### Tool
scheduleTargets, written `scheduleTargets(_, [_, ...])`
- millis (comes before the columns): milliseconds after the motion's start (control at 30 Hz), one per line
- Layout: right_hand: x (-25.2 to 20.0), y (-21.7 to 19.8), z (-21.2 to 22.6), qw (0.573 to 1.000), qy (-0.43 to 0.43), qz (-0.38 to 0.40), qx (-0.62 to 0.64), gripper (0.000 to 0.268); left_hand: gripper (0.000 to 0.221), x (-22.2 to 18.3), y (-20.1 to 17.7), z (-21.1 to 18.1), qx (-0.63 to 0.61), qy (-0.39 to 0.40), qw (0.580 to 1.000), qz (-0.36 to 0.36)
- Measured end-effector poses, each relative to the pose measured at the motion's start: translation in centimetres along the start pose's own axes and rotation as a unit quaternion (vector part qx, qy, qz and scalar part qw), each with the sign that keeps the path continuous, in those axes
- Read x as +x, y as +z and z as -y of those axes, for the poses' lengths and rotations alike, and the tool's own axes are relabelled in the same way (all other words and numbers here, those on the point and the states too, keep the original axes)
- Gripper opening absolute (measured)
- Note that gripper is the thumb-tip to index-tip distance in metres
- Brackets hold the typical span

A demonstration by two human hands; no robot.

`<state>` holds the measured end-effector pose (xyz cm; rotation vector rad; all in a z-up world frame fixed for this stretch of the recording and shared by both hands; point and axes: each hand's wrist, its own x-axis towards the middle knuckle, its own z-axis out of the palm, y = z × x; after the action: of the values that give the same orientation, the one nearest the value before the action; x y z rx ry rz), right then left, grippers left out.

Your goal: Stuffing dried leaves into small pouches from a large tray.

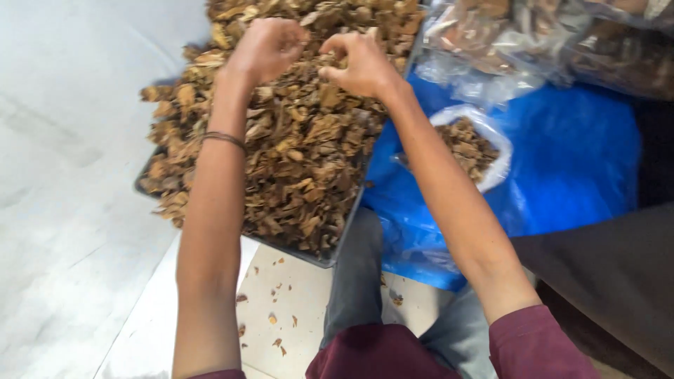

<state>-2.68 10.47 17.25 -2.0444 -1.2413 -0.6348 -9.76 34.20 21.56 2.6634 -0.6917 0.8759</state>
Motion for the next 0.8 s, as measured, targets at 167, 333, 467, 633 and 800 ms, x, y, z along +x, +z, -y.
scheduleTargets(167, [2.8, 3.3, 6.7, 0.986, -0.093, 0.122, 0.068, 0.041, 0.034, -7.0, -6.6, 2.8, 0.073, -0.141, 0.987, 0.026])
scheduleTargets(333, [5.1, 7.3, 11.0, 0.986, -0.080, 0.135, 0.062, 0.039, 0.042, -12.7, -9.7, 3.6, 0.082, -0.295, 0.949, 0.074])
scheduleTargets(467, [6.3, 12.3, 11.7, 0.983, 0.001, 0.182, 0.014, 0.063, 0.061, -15.0, -11.1, 2.6, 0.065, -0.422, 0.888, 0.171])
scheduleTargets(633, [7.2, 14.2, 13.8, 0.954, 0.086, 0.286, -0.025, 0.092, 0.099, -15.4, -11.2, 1.1, 0.052, -0.455, 0.869, 0.185])
scheduleTargets(800, [7.2, 14.5, 14.5, 0.944, 0.114, 0.303, -0.067, 0.080, 0.110, -16.9, -10.1, 2.8, 0.022, -0.453, 0.871, 0.189])
